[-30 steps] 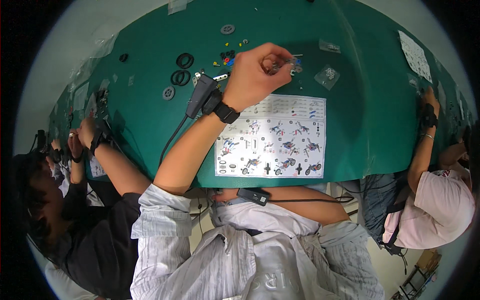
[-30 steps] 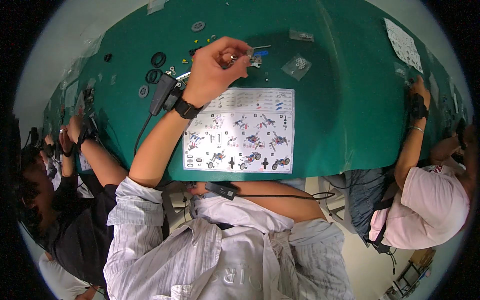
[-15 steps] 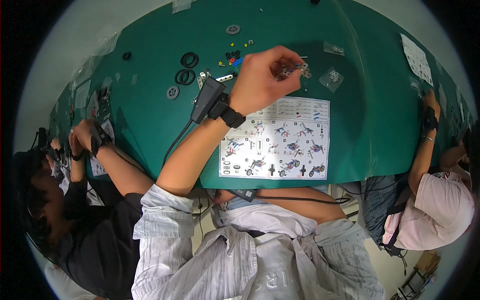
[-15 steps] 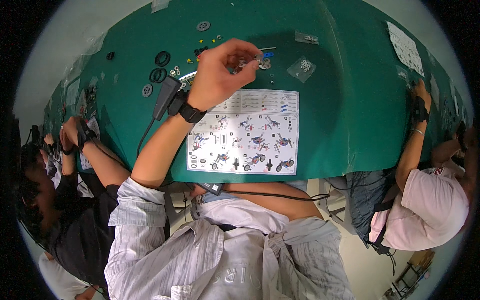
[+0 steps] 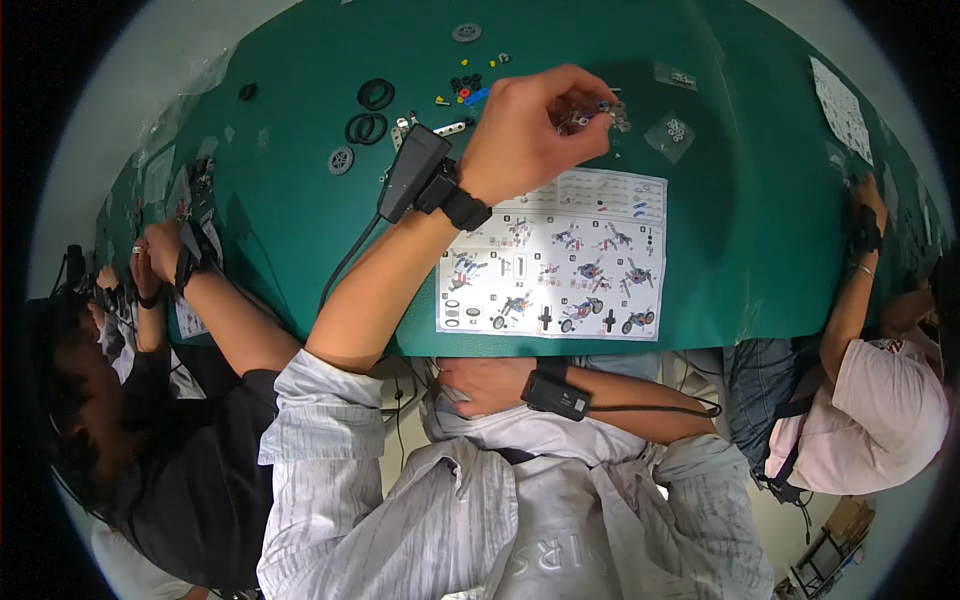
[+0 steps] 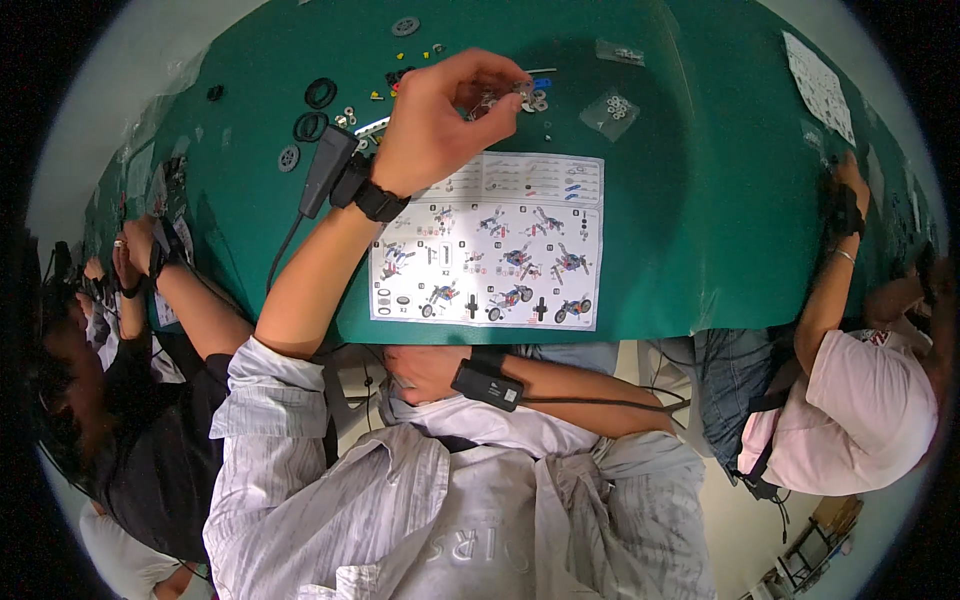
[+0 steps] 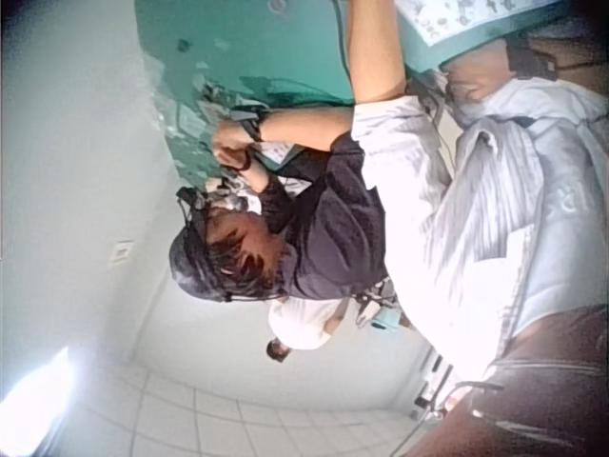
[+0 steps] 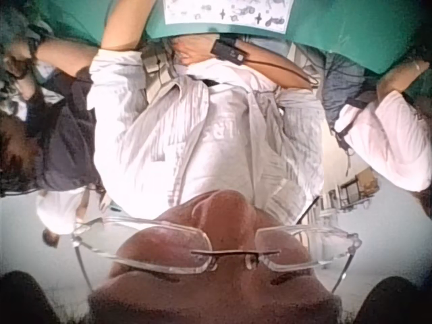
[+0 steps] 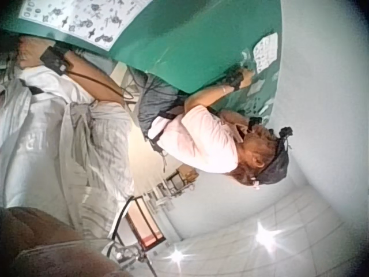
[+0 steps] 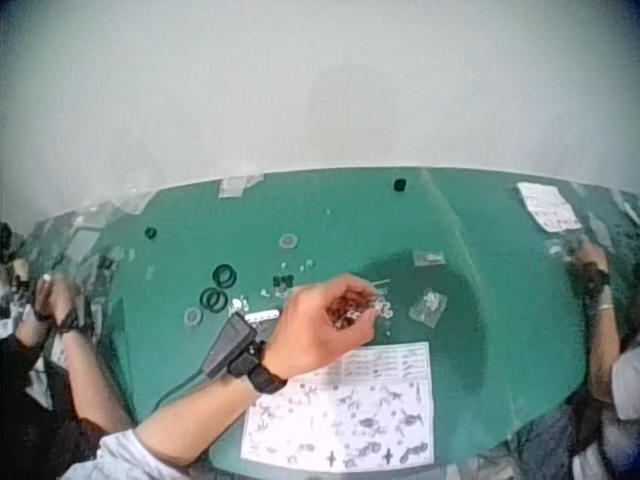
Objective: The person joins a blue plastic piece to a metal bracket using a screw and nut, then uses a small wrench to tighten the assembly.
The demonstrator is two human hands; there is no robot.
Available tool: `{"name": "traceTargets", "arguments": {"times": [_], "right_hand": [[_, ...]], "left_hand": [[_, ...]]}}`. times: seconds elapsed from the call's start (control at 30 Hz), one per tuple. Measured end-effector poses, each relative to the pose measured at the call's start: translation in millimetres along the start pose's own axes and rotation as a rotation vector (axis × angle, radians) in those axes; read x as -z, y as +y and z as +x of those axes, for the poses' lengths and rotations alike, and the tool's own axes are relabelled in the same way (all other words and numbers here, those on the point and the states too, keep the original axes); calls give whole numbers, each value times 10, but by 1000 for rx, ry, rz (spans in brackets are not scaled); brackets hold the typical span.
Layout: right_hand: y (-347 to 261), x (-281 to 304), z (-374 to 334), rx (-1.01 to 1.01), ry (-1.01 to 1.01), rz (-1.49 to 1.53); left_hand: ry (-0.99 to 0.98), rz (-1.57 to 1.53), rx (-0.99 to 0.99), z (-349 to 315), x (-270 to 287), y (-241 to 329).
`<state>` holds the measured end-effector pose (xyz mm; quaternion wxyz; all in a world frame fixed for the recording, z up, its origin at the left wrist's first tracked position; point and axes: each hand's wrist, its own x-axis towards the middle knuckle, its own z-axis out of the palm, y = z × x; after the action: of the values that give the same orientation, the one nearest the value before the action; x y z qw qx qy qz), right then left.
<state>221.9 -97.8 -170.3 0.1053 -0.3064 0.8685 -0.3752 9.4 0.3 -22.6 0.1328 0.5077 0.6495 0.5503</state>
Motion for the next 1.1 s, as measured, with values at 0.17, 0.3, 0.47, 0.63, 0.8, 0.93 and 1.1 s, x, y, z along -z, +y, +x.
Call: {"name": "traceTargets", "arguments": {"times": [0.17, 0.3, 0.47, 0.63, 0.8, 0.93, 1.1], "right_hand": [[-73, 199, -247, 54, 37, 57], [-28, 299, -343, -14, -181, 110], [-36, 311, -866, -37, 140, 344], [-516, 871, -1064, -18, 381, 197], [-372, 557, -680, 56, 281, 108], [-530, 780, -527, 161, 213, -7], [-846, 1662, -924, 179, 405, -64]], "left_hand": [[-20, 18, 1, 2, -9, -37], [67, -39, -39, 21, -36, -72], [51, 9, -31, 31, -35, -63], [38, -16, -3, 8, -25, -44], [55, -41, -16, 23, -64, -58], [56, -21, -53, 29, -68, -66], [0, 47, -48, 43, -36, -35]]}}
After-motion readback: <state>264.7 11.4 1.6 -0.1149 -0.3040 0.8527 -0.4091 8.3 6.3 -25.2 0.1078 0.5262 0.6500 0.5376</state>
